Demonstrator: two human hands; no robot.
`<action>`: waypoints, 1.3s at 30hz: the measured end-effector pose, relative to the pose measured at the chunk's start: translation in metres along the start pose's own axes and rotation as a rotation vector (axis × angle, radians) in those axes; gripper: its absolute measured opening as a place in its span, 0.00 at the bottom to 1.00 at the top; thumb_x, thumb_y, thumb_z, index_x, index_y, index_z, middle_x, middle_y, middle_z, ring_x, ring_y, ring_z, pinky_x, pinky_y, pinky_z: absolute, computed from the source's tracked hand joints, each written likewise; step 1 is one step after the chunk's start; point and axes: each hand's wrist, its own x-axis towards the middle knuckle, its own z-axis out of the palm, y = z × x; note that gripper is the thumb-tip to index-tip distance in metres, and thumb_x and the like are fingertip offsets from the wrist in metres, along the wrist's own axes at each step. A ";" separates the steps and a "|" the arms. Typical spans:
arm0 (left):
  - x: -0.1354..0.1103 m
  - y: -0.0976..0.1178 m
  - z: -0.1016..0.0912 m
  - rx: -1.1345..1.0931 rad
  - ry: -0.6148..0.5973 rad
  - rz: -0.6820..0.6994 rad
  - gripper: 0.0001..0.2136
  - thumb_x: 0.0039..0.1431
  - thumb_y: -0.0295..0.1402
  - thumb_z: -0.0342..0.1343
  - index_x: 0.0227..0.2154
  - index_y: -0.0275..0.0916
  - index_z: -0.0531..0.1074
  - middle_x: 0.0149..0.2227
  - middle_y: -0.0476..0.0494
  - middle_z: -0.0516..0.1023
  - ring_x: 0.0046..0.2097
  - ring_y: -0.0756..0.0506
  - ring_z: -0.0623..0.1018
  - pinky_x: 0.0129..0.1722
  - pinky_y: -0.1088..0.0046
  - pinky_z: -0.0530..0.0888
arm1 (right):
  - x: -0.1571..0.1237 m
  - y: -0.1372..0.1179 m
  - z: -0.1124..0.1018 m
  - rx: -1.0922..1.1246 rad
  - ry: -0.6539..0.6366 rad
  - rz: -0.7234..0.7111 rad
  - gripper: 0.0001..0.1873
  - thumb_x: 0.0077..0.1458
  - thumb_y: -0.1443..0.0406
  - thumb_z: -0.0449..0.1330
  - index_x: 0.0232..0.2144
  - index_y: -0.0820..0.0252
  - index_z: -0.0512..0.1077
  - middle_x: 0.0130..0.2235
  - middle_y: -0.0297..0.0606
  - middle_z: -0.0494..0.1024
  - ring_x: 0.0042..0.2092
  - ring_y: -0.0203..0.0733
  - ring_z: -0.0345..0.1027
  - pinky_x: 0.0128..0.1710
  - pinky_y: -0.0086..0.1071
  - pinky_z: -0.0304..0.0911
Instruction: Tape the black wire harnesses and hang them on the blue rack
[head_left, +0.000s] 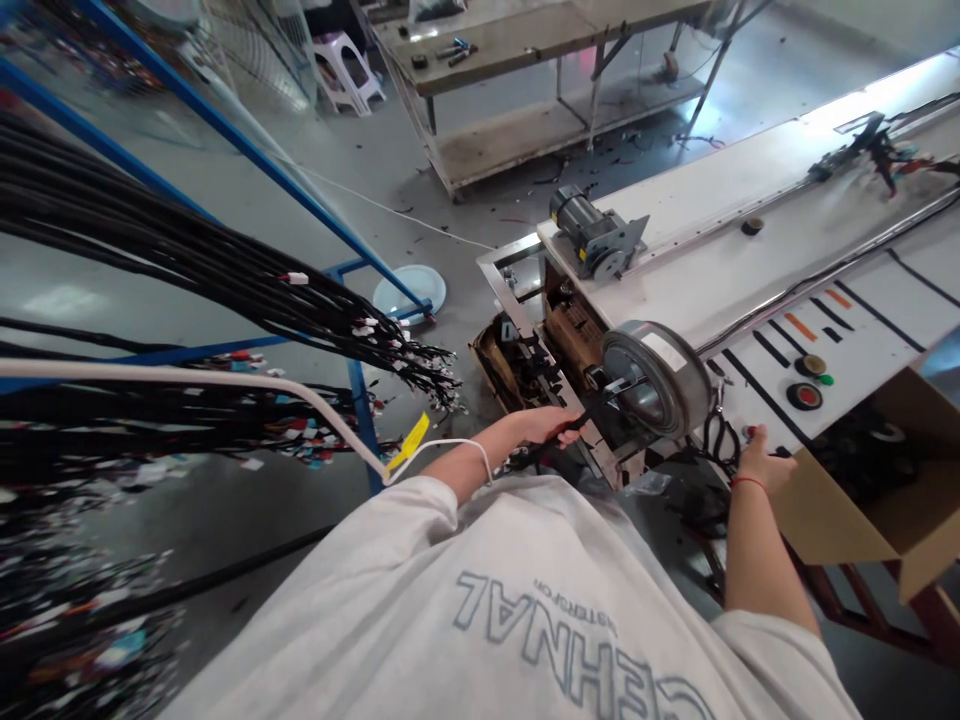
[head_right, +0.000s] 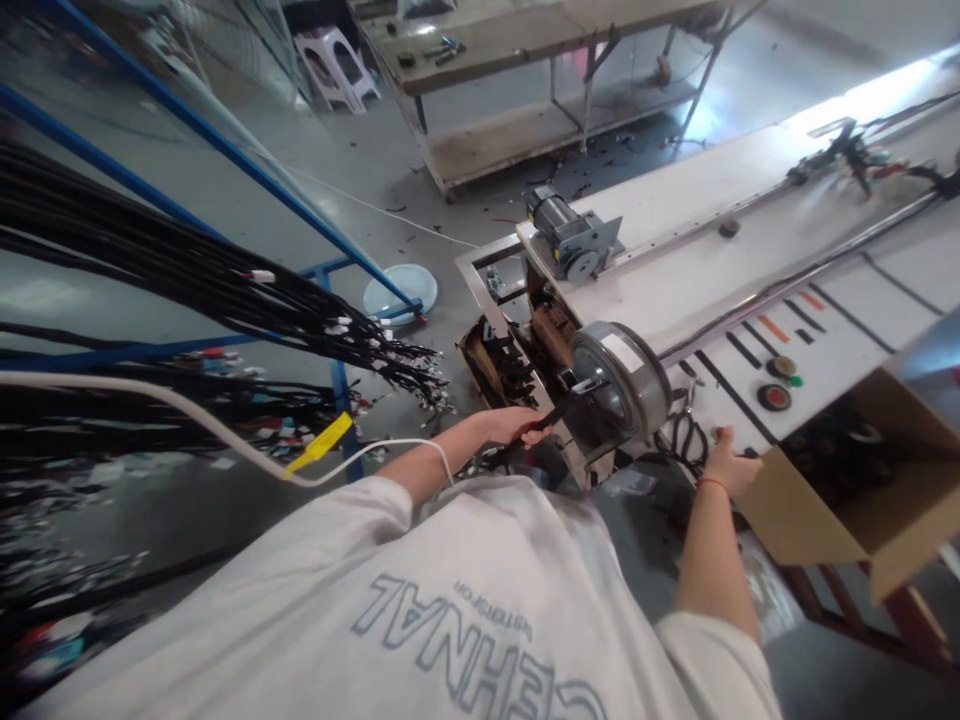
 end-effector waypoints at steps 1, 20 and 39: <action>-0.002 0.000 -0.002 -0.009 -0.017 0.027 0.13 0.65 0.37 0.50 0.28 0.35 0.69 0.19 0.54 0.58 0.22 0.52 0.59 0.25 0.77 0.64 | 0.000 0.000 0.000 -0.005 -0.004 -0.001 0.33 0.52 0.43 0.61 0.46 0.63 0.61 0.49 0.64 0.70 0.54 0.66 0.66 0.53 0.53 0.64; -0.019 -0.012 0.029 0.474 0.294 0.352 0.10 0.62 0.37 0.54 0.31 0.35 0.71 0.26 0.51 0.70 0.27 0.53 0.66 0.30 0.77 0.63 | -0.004 -0.001 -0.005 0.042 -0.020 -0.038 0.31 0.52 0.47 0.63 0.45 0.65 0.63 0.50 0.65 0.70 0.55 0.66 0.65 0.55 0.52 0.63; 0.005 0.011 0.030 1.142 0.553 0.443 0.16 0.58 0.44 0.56 0.25 0.35 0.71 0.21 0.51 0.69 0.26 0.50 0.69 0.27 0.76 0.61 | -0.008 -0.008 -0.010 0.043 -0.038 0.006 0.32 0.51 0.49 0.65 0.48 0.67 0.64 0.51 0.65 0.70 0.54 0.66 0.66 0.55 0.51 0.62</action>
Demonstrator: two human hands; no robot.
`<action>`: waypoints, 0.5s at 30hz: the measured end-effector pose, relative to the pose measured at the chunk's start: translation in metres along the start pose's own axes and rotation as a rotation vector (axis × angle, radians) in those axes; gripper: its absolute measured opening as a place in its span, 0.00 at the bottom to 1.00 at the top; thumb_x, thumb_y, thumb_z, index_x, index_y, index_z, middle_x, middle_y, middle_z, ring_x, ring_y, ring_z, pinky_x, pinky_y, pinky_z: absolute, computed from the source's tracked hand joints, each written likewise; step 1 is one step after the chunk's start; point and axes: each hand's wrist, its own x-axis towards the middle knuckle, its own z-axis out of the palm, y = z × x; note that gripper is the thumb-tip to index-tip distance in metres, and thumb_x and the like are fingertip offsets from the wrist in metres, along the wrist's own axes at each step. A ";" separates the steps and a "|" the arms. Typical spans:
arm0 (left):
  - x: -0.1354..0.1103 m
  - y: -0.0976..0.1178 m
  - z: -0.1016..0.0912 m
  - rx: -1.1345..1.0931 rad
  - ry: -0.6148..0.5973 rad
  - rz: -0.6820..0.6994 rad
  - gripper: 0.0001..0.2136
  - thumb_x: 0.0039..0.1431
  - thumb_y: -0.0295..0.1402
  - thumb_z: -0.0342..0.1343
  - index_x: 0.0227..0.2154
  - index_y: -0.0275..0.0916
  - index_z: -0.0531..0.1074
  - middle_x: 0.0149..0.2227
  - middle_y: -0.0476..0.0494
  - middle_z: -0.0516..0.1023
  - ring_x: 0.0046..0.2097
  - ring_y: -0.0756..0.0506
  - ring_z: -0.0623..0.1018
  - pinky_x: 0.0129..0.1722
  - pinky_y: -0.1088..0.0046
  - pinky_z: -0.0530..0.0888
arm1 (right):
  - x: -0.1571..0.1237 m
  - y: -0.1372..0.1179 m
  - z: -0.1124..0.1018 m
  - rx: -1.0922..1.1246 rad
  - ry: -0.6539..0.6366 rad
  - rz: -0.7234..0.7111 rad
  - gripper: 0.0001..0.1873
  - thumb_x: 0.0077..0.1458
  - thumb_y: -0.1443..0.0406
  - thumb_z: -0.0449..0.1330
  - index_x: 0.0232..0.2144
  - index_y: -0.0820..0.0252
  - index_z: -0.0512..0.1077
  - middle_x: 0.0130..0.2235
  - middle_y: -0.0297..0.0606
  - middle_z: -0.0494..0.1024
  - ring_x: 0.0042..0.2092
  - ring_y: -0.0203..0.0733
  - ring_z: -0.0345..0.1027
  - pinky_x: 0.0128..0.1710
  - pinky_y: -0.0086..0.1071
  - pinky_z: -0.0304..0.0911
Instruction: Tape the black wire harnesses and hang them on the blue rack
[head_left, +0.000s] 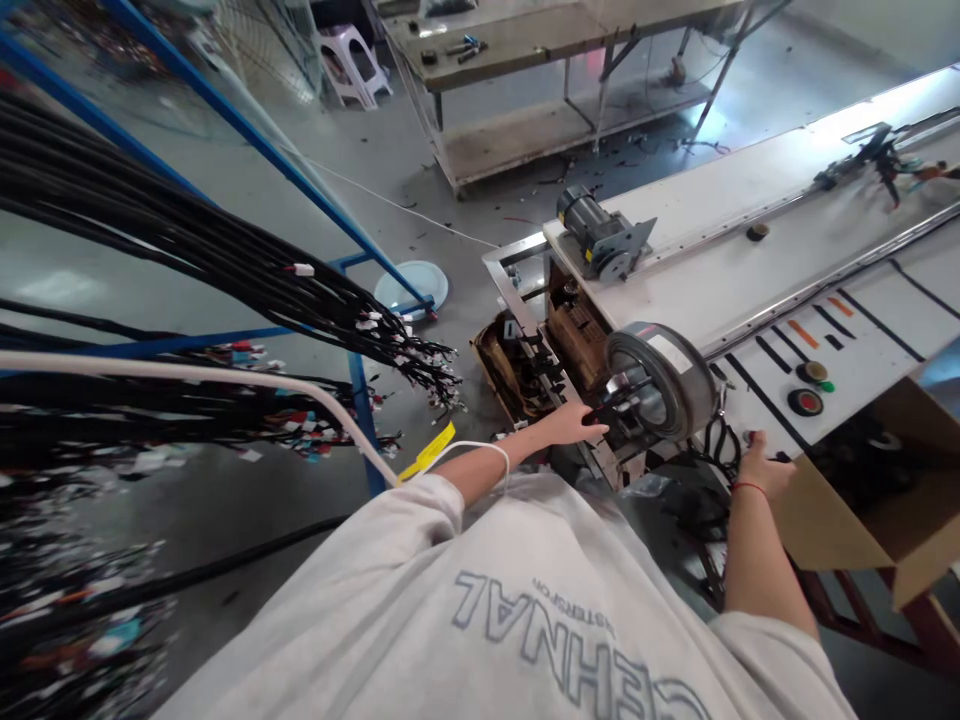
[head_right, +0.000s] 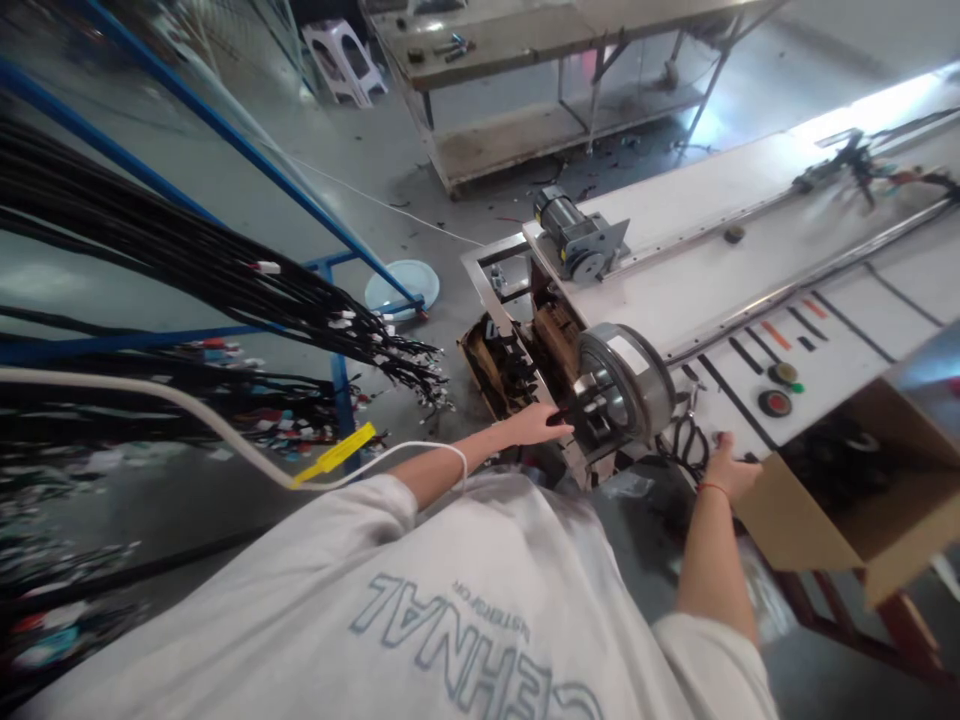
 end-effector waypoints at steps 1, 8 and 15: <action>-0.002 -0.002 0.000 0.014 0.010 -0.011 0.16 0.58 0.44 0.56 0.24 0.35 0.71 0.20 0.51 0.68 0.26 0.50 0.69 0.27 0.76 0.61 | 0.000 -0.001 0.000 -0.004 -0.006 -0.003 0.32 0.52 0.49 0.65 0.49 0.67 0.64 0.51 0.65 0.70 0.55 0.65 0.66 0.55 0.51 0.62; -0.015 -0.018 0.002 0.109 0.021 -0.010 0.17 0.62 0.43 0.51 0.26 0.35 0.75 0.20 0.49 0.72 0.27 0.48 0.72 0.28 0.76 0.63 | 0.001 0.002 0.001 -0.018 -0.002 -0.012 0.32 0.53 0.47 0.63 0.47 0.66 0.63 0.52 0.65 0.70 0.55 0.65 0.65 0.55 0.51 0.62; -0.041 -0.065 -0.005 0.219 -0.081 -0.151 0.11 0.59 0.38 0.56 0.34 0.34 0.77 0.31 0.44 0.80 0.32 0.47 0.77 0.32 0.77 0.67 | 0.001 0.002 0.001 0.014 0.007 -0.020 0.31 0.51 0.48 0.64 0.46 0.65 0.64 0.50 0.65 0.71 0.55 0.65 0.65 0.54 0.50 0.63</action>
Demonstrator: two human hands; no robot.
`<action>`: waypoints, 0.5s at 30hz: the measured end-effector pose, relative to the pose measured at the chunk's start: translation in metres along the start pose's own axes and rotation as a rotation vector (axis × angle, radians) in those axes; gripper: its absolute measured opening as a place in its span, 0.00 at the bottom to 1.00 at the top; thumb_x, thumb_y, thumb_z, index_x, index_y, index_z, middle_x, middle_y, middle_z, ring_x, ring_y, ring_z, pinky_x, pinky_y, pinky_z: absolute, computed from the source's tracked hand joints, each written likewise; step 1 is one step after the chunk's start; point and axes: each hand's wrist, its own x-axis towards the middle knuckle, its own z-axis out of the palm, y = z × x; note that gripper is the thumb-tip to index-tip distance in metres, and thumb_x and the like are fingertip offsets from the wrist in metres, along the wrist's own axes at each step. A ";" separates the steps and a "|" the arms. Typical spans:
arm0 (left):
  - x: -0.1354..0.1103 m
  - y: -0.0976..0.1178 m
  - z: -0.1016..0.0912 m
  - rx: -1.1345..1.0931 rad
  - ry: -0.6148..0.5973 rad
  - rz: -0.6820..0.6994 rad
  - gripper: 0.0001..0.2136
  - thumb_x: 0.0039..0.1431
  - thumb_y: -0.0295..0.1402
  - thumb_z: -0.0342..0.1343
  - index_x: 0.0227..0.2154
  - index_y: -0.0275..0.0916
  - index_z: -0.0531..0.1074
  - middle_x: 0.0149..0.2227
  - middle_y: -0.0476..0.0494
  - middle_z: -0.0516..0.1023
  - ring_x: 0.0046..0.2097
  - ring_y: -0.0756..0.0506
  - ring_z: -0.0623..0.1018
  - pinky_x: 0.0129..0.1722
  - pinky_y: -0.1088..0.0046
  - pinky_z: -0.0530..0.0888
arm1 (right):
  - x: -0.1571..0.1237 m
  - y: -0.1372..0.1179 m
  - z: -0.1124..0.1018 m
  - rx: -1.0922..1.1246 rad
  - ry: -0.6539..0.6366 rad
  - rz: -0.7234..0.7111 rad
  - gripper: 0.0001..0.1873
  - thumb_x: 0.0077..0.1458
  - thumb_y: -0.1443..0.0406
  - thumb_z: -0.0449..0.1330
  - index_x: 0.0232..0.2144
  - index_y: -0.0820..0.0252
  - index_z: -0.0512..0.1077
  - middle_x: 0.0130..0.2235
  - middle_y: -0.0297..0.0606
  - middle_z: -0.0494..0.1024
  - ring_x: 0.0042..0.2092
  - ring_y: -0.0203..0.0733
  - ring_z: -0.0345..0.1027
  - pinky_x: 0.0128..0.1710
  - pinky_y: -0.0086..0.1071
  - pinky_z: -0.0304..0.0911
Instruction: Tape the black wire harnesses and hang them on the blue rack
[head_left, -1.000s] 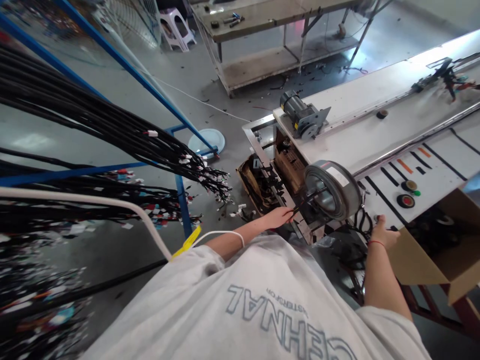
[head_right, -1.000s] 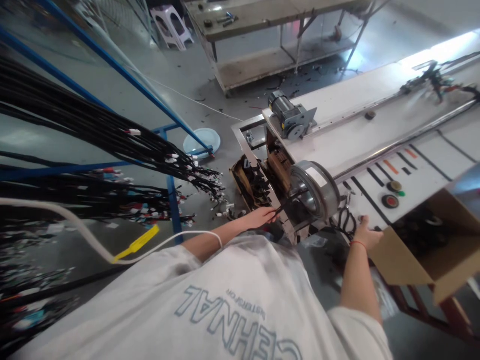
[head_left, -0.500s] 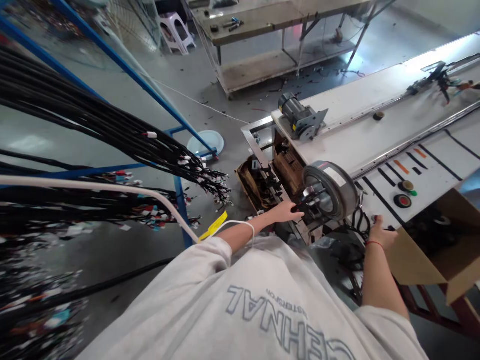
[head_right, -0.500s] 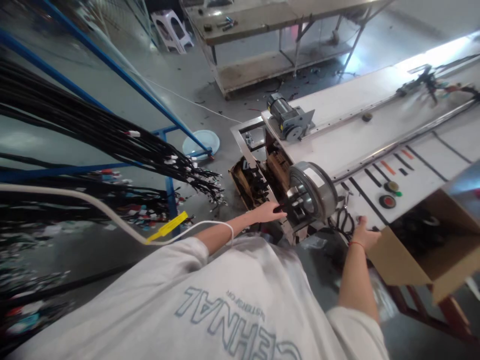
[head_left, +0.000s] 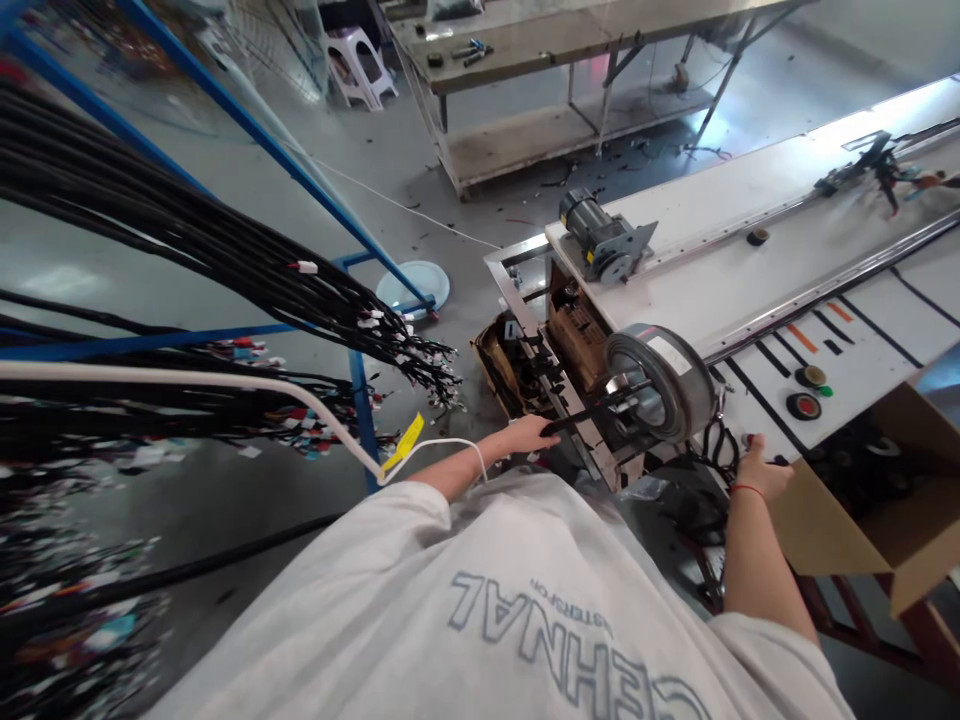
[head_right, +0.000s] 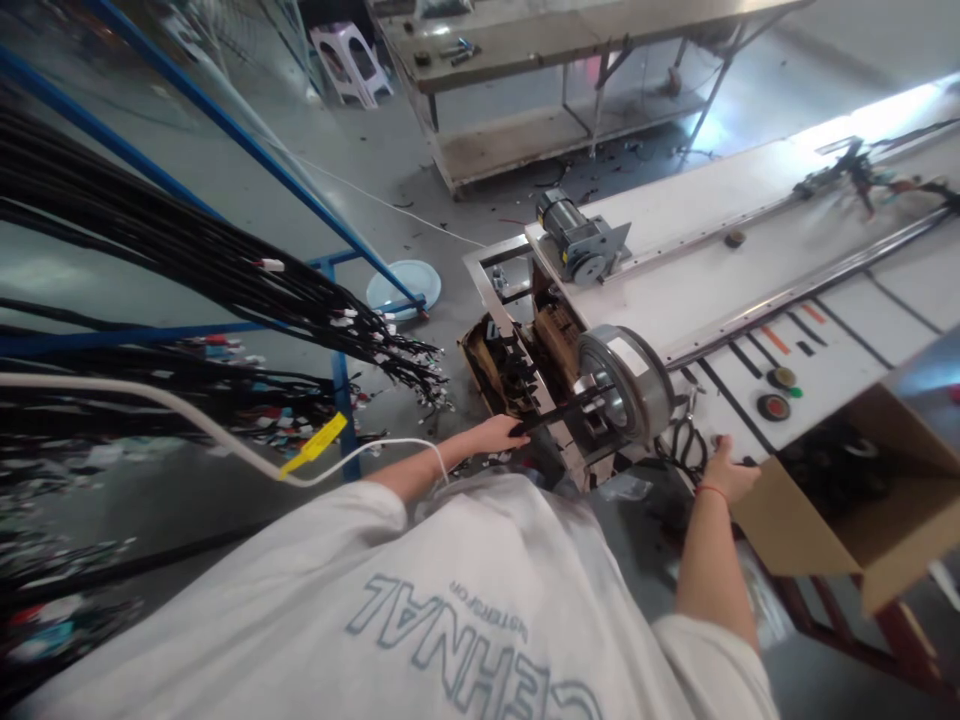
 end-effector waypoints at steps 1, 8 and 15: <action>-0.004 -0.005 -0.001 -0.029 0.028 0.018 0.12 0.61 0.39 0.55 0.35 0.35 0.76 0.31 0.44 0.80 0.32 0.47 0.77 0.33 0.77 0.68 | 0.000 0.000 0.000 -0.003 -0.003 0.003 0.31 0.51 0.48 0.64 0.46 0.65 0.64 0.50 0.65 0.70 0.55 0.66 0.65 0.55 0.50 0.63; -0.018 0.012 -0.010 -0.161 0.142 0.233 0.20 0.69 0.41 0.41 0.27 0.37 0.71 0.31 0.45 0.79 0.34 0.49 0.76 0.40 0.77 0.68 | 0.000 0.000 -0.001 -0.033 -0.022 -0.001 0.34 0.53 0.46 0.63 0.49 0.68 0.64 0.51 0.67 0.70 0.55 0.67 0.64 0.55 0.52 0.62; 0.001 0.047 -0.012 -0.170 0.185 0.218 0.22 0.70 0.43 0.39 0.27 0.37 0.71 0.31 0.45 0.79 0.33 0.49 0.76 0.39 0.76 0.69 | 0.003 0.003 0.001 -0.020 -0.014 -0.017 0.35 0.53 0.47 0.63 0.50 0.70 0.64 0.51 0.67 0.70 0.55 0.67 0.64 0.55 0.51 0.62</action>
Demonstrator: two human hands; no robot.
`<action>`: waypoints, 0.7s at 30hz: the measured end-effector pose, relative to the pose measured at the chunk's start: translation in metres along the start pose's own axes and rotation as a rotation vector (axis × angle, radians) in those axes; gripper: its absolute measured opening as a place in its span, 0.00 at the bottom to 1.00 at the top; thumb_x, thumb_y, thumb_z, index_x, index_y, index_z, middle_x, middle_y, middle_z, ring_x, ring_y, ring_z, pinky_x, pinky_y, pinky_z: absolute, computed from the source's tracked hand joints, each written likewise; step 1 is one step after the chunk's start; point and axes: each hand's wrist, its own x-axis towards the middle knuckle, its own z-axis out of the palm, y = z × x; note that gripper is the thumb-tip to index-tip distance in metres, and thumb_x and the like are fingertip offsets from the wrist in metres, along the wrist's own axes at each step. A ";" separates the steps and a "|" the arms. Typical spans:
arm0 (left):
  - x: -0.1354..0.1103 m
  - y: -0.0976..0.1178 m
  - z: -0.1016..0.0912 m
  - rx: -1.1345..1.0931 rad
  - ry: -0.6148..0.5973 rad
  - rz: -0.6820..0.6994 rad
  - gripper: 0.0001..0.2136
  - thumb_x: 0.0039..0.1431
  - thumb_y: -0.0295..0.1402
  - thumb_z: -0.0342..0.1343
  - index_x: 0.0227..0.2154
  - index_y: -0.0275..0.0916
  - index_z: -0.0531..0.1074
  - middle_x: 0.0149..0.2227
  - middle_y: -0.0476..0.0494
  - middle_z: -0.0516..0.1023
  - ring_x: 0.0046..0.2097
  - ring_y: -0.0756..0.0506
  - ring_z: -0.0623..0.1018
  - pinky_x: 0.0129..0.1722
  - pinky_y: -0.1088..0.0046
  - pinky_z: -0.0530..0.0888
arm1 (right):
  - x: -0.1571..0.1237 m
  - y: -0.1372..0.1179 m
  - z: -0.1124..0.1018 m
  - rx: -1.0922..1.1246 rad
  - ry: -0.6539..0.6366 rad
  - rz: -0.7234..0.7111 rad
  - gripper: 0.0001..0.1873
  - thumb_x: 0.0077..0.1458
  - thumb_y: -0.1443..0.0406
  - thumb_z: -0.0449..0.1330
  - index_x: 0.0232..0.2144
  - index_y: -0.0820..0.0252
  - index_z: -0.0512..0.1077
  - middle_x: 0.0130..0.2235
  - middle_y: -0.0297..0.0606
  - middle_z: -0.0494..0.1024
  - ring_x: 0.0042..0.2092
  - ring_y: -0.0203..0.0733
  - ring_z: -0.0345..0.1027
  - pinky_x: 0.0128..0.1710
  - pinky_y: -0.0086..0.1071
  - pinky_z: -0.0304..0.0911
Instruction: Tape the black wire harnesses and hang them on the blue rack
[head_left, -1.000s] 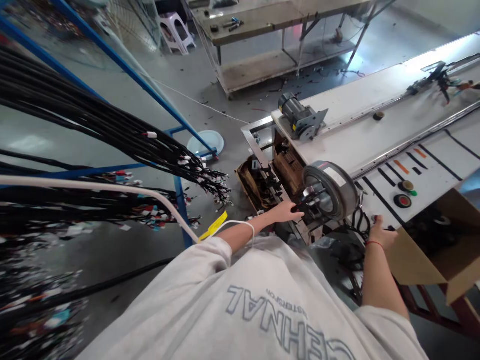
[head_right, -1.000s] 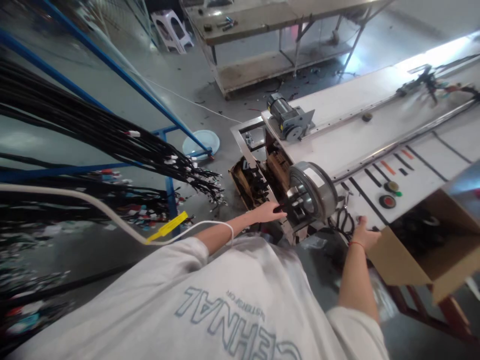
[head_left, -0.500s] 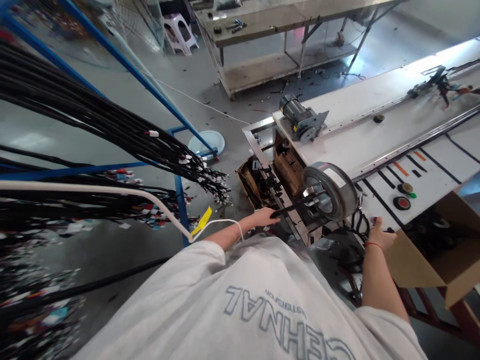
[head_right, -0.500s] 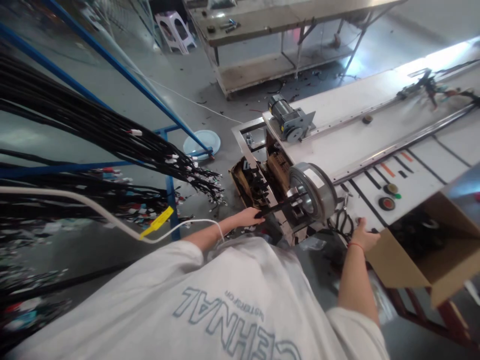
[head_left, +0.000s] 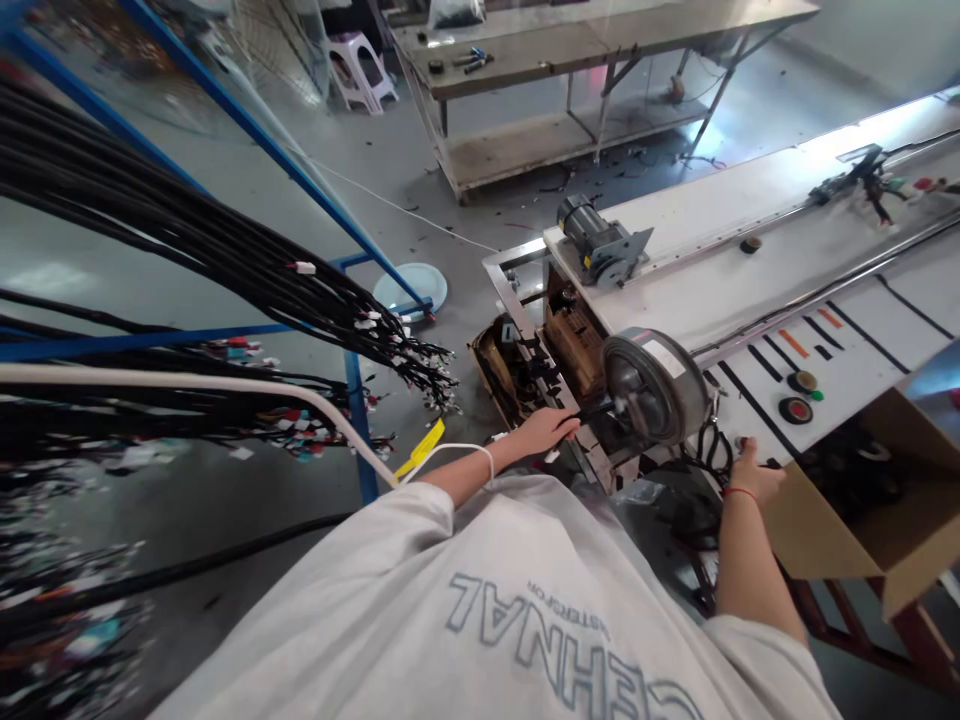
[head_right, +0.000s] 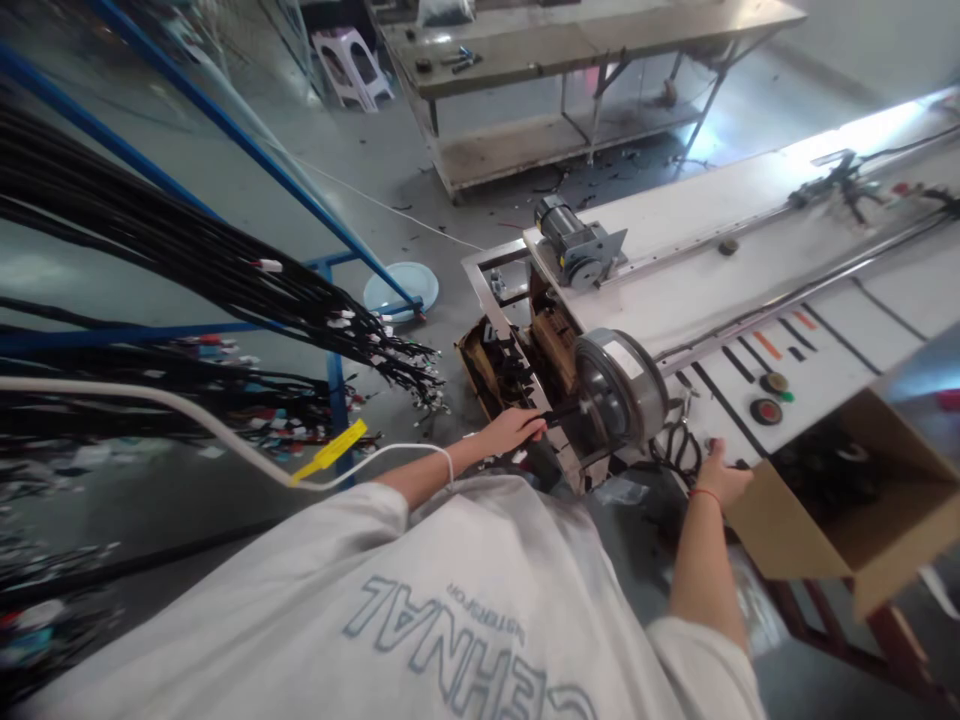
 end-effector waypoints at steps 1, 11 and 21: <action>0.004 0.003 0.001 0.014 0.001 0.003 0.21 0.70 0.42 0.40 0.27 0.38 0.71 0.31 0.45 0.79 0.33 0.49 0.76 0.39 0.76 0.69 | 0.000 0.000 0.000 0.002 0.004 0.001 0.34 0.52 0.47 0.63 0.49 0.69 0.65 0.51 0.66 0.70 0.55 0.67 0.65 0.55 0.51 0.62; 0.039 0.007 0.011 -0.221 0.002 -0.035 0.17 0.68 0.42 0.46 0.32 0.36 0.73 0.29 0.46 0.78 0.31 0.49 0.74 0.36 0.75 0.68 | 0.004 0.004 0.004 0.014 0.003 0.026 0.36 0.52 0.46 0.64 0.51 0.69 0.64 0.51 0.65 0.70 0.56 0.64 0.64 0.56 0.49 0.61; 0.052 -0.004 0.008 -1.502 -0.431 -0.792 0.12 0.69 0.36 0.47 0.38 0.34 0.72 0.20 0.56 0.58 0.20 0.55 0.59 0.28 0.78 0.65 | 0.003 0.003 0.002 0.036 -0.012 0.016 0.36 0.51 0.46 0.63 0.50 0.69 0.64 0.52 0.65 0.70 0.56 0.65 0.64 0.55 0.48 0.61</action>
